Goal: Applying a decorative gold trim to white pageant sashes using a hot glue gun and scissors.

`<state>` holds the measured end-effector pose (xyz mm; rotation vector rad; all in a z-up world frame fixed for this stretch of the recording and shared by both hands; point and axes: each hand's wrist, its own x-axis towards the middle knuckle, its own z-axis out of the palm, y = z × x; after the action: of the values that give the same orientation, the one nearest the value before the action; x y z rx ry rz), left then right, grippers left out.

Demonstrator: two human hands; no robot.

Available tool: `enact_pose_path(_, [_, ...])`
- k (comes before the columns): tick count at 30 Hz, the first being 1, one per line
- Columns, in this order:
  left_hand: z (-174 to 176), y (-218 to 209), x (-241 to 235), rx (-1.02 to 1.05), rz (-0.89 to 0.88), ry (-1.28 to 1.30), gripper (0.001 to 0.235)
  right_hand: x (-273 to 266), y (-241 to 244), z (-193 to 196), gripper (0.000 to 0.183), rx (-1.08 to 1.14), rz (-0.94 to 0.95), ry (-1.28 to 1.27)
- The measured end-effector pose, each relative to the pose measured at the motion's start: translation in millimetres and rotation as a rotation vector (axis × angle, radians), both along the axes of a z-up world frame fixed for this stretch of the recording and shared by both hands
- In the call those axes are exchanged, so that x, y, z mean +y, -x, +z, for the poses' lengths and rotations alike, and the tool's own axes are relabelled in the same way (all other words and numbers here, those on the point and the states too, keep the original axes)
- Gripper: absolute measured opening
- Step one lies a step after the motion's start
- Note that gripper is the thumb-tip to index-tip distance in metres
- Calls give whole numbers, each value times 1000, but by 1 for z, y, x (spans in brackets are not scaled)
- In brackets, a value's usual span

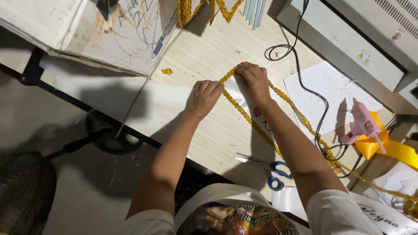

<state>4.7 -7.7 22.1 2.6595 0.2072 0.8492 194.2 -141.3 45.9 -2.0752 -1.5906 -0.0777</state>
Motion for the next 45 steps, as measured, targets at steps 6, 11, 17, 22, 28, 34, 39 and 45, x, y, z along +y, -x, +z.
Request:
enact_pose_path(6, [-4, 0, -1, 31, 31, 28, 32, 4, -14, -8, 15, 266, 13, -28])
enact_pose_path(11, [4, 0, -2, 43, 50, 4, 36, 3, -4, 14, 20, -13, 88, 45])
enact_pose_path(17, [-1, -1, -4, 54, 75, -24, 25, 3, -8, 10, 22, 138, -32, 90])
enact_pose_path(22, [-4, -3, -4, 19, 78, -42, 18, 1, -43, -34, 26, 718, -288, 114])
enact_pose_path(28, [-3, -2, -5, 10, 97, -72, 19, 3, 6, 5, 24, 324, -22, 3])
enact_pose_path(34, [2, -2, -2, -23, 89, 12, 26, 10, 29, 17, 32, 74, 13, 114])
enact_pose_path(39, [6, -3, 2, -80, 212, -62, 19, 15, 22, 10, 18, 414, -144, 103])
enact_pose_path(45, [-1, -2, 0, 5, 201, -101, 17, 13, 8, 0, 20, 810, -209, -5])
